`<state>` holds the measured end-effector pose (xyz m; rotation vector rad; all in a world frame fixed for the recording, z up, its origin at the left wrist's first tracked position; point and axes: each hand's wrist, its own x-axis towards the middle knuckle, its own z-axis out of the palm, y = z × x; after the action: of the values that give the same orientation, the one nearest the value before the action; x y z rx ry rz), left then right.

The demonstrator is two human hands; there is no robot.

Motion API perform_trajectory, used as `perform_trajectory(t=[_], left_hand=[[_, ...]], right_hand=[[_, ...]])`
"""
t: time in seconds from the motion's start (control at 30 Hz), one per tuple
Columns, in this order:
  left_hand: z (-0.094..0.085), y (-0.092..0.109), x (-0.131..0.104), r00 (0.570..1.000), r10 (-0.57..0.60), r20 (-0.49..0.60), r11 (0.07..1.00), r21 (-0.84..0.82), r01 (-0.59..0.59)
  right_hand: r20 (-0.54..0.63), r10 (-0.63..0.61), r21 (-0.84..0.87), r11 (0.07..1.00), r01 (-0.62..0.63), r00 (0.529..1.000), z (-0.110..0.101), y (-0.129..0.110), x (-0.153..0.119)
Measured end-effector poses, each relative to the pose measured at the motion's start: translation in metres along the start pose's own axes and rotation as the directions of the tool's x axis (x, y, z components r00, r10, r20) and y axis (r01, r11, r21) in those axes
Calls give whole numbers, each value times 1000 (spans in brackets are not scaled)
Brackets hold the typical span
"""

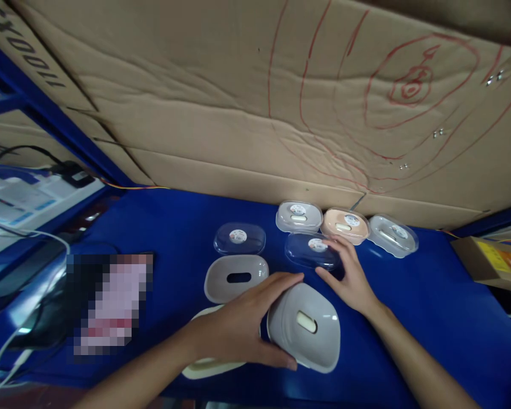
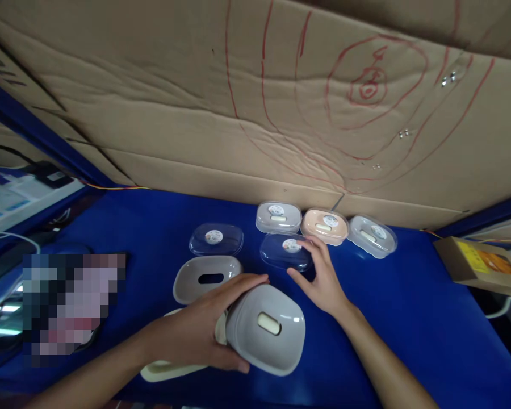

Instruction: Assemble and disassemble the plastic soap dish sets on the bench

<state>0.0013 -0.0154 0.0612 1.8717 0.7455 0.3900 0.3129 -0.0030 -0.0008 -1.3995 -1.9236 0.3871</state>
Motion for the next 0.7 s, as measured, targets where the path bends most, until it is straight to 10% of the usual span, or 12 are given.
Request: perform_trajectory(t=[0.33, 0.53, 0.7], left_hand=[[5, -2, 1, 999, 20, -49, 1000, -18, -21], [10, -5, 3, 984, -99, -148, 995, -28, 96], [11, -6, 4, 971, -73, -226, 997, -36, 66]], right_hand=[[143, -116, -137, 981, 136, 983, 28, -4, 18], [140, -74, 81, 995, 63, 987, -7, -21, 6], [389, -222, 186, 970, 160, 894, -23, -45, -26]])
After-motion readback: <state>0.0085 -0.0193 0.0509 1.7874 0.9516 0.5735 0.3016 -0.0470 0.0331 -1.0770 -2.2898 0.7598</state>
